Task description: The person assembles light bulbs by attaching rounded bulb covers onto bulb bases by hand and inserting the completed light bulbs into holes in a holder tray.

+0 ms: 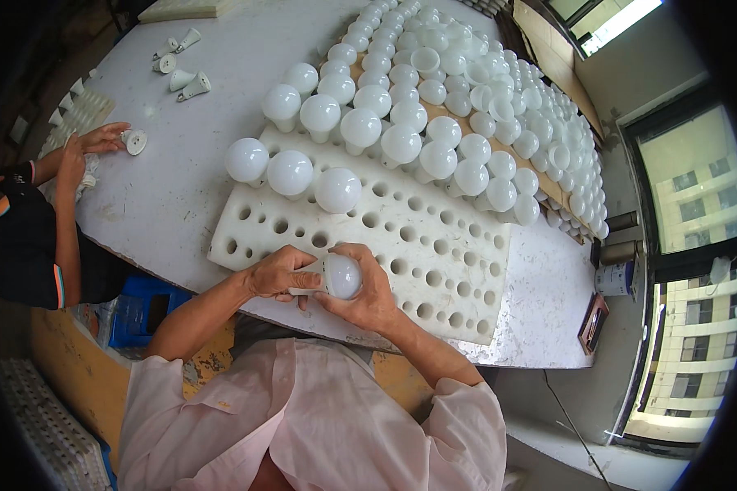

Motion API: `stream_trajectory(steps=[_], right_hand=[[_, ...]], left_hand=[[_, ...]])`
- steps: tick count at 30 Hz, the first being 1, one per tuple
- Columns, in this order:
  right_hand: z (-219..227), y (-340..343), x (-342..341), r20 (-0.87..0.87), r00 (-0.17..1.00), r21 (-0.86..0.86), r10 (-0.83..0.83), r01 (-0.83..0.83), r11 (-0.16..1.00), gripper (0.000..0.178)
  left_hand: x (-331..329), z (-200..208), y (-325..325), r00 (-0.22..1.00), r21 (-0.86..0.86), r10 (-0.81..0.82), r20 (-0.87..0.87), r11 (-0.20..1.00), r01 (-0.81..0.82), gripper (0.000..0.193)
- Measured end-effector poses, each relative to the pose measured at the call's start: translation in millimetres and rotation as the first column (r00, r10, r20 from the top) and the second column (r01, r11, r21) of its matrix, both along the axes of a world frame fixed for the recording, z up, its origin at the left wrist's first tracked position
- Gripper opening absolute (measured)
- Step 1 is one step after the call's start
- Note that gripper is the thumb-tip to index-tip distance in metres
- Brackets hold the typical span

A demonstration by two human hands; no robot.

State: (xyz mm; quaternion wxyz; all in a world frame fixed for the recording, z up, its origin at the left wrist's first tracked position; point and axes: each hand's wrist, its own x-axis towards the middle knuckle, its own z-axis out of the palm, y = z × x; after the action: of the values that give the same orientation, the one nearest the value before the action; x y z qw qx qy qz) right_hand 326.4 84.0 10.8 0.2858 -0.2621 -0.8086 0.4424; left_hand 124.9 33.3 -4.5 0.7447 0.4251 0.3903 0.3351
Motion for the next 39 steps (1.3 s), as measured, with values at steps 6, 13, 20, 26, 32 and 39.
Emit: stream_trajectory(steps=[6,13,20,26,32,39], right_hand=[[30.0,45.6,27.0,-0.031,0.952,0.206,-0.305,0.305,0.93,0.067],[37.9,90.1,-4.8,0.197,0.953,0.49,-0.231,0.108,0.865,0.073],[62.2,94.4,33.3,0.04,0.978,0.512,-0.206,0.157,0.845,0.069],[84.1,221.4,93.2,-0.166,0.845,0.375,-0.509,0.531,0.759,0.043],[89.6,341.2,123.0,0.23,0.688,0.604,-0.689,0.454,0.655,0.048],[63.1,408.1,116.1,0.539,0.562,0.649,-0.628,0.199,0.734,0.035]], left_hand=[[-7.3,6.5,-12.7,0.967,0.027,0.249,0.048,0.968,-0.25,0.048],[-0.4,-3.8,-24.0,0.92,0.209,0.387,-0.056,0.906,-0.369,0.031],[-32.1,-12.0,-43.3,0.455,0.608,0.89,-0.029,0.377,-0.699,0.022],[-85.5,-53.1,-62.7,0.248,0.559,0.9,-0.359,0.421,-0.714,0.033],[-71.5,-40.8,-52.9,0.328,0.344,0.859,-0.394,0.469,-0.814,0.035],[-138.9,-36.2,-28.4,0.29,0.515,0.834,-0.47,0.525,-0.678,0.037]])
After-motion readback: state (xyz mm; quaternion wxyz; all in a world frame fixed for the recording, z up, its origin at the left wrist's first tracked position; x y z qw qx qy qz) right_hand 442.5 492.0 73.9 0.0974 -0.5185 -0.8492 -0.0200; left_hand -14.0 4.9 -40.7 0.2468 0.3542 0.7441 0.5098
